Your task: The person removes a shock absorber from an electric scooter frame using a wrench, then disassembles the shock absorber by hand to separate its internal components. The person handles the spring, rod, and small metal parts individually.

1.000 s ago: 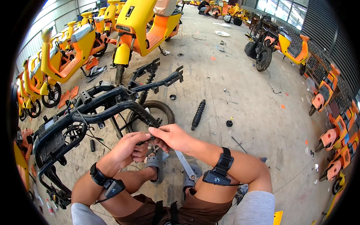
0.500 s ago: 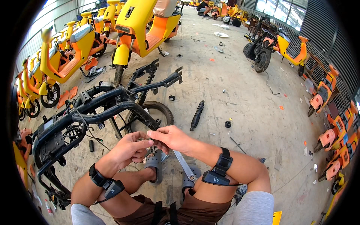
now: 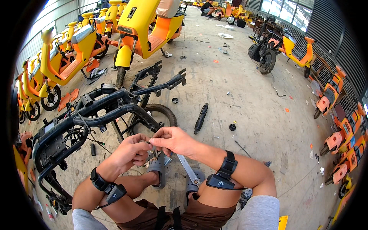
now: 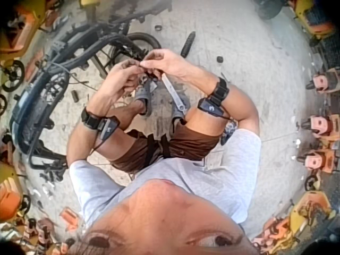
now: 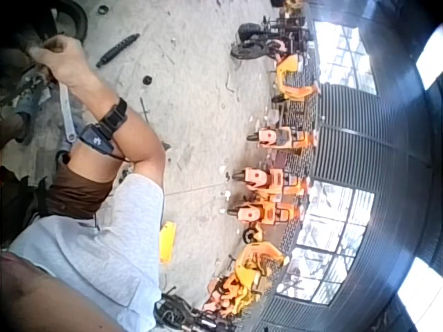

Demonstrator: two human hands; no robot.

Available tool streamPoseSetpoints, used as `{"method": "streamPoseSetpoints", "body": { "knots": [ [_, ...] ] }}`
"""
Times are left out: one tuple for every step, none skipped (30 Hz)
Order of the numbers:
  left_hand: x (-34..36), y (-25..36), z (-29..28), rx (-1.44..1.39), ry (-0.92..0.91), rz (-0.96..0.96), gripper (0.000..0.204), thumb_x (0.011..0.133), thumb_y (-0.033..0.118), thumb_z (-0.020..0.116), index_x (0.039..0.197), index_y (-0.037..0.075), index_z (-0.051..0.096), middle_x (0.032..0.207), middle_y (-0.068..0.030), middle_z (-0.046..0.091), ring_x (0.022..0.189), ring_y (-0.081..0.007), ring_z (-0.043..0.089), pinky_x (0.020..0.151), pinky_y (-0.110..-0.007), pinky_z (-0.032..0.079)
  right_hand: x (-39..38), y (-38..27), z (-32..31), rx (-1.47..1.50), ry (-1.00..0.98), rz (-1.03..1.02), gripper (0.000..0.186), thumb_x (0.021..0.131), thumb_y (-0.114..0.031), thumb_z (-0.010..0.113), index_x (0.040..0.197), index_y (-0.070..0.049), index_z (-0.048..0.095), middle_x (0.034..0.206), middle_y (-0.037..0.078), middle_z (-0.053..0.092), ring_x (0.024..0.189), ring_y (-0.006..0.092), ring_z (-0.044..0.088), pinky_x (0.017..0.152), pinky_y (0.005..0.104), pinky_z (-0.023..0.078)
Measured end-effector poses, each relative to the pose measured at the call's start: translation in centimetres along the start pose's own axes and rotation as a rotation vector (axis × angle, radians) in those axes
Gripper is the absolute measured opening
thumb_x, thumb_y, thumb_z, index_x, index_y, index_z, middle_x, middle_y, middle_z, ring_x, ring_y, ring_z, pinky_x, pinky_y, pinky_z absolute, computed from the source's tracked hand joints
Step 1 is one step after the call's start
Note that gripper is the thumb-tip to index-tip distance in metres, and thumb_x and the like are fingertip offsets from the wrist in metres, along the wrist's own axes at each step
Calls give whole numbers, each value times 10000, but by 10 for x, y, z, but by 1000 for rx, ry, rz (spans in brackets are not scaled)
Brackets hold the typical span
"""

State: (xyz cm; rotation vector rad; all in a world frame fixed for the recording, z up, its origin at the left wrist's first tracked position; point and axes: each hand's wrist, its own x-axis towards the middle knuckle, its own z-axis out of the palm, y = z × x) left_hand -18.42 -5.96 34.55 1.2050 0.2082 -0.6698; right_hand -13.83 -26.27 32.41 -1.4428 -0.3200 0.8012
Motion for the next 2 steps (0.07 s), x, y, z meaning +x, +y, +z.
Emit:
{"method": "streamPoseSetpoints", "body": {
  "knots": [
    [1,-1,0,-6,2,6,241,889,77,639,1047,50,459,606,50,355,463,-51,278,428,-247,205,-1,0,0,-1,-3,-9,329,908,-271,688,1066,-5,575,803,53,623,611,105,561,579,247,440],
    [1,-1,-1,-12,3,11,241,888,76,638,1047,51,458,609,49,358,462,-51,280,426,-248,204,-1,-1,1,-15,-7,-27,353,904,-275,692,1087,0,566,815,61,627,621,108,565,581,257,445]
  ]
}}
